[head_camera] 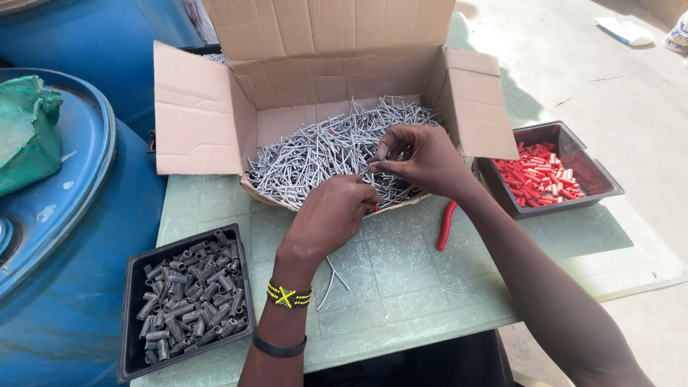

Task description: The person picks up metal nails from a cardboard box and red plastic caps from a tray. They insert the caps onto the nails by hand and place the assembled fasteners into a black container. The process is repeated continuously throughout the video.

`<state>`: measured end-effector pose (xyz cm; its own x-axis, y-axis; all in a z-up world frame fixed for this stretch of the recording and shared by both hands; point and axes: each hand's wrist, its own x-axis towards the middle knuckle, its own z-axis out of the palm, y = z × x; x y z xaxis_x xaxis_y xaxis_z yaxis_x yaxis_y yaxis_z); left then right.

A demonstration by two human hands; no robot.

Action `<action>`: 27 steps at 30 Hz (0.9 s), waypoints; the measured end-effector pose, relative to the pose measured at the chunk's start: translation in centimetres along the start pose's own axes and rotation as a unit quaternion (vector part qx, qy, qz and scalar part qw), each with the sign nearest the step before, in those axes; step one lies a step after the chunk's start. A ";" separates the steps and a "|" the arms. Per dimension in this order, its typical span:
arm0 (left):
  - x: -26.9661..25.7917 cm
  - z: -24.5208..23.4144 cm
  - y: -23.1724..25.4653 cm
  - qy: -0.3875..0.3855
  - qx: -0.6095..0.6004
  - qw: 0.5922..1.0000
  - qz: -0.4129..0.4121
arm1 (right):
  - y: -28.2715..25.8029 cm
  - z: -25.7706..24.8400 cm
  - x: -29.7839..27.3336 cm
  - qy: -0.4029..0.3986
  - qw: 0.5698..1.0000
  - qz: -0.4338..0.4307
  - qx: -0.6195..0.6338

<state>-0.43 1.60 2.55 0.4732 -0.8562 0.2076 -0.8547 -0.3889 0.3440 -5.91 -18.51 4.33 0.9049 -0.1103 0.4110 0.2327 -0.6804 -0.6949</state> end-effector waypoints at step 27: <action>1.4 3.9 0.7 0.154 -0.142 0.977 0.031 | -0.1 0.9 -0.4 0.067 0.993 -0.065 -0.066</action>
<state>-1.23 -1.18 -0.50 0.5024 -0.7143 0.4872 -0.8101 -0.1918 0.5541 -6.00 -17.74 3.74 0.8130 -0.1047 0.5728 0.2870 -0.7839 -0.5506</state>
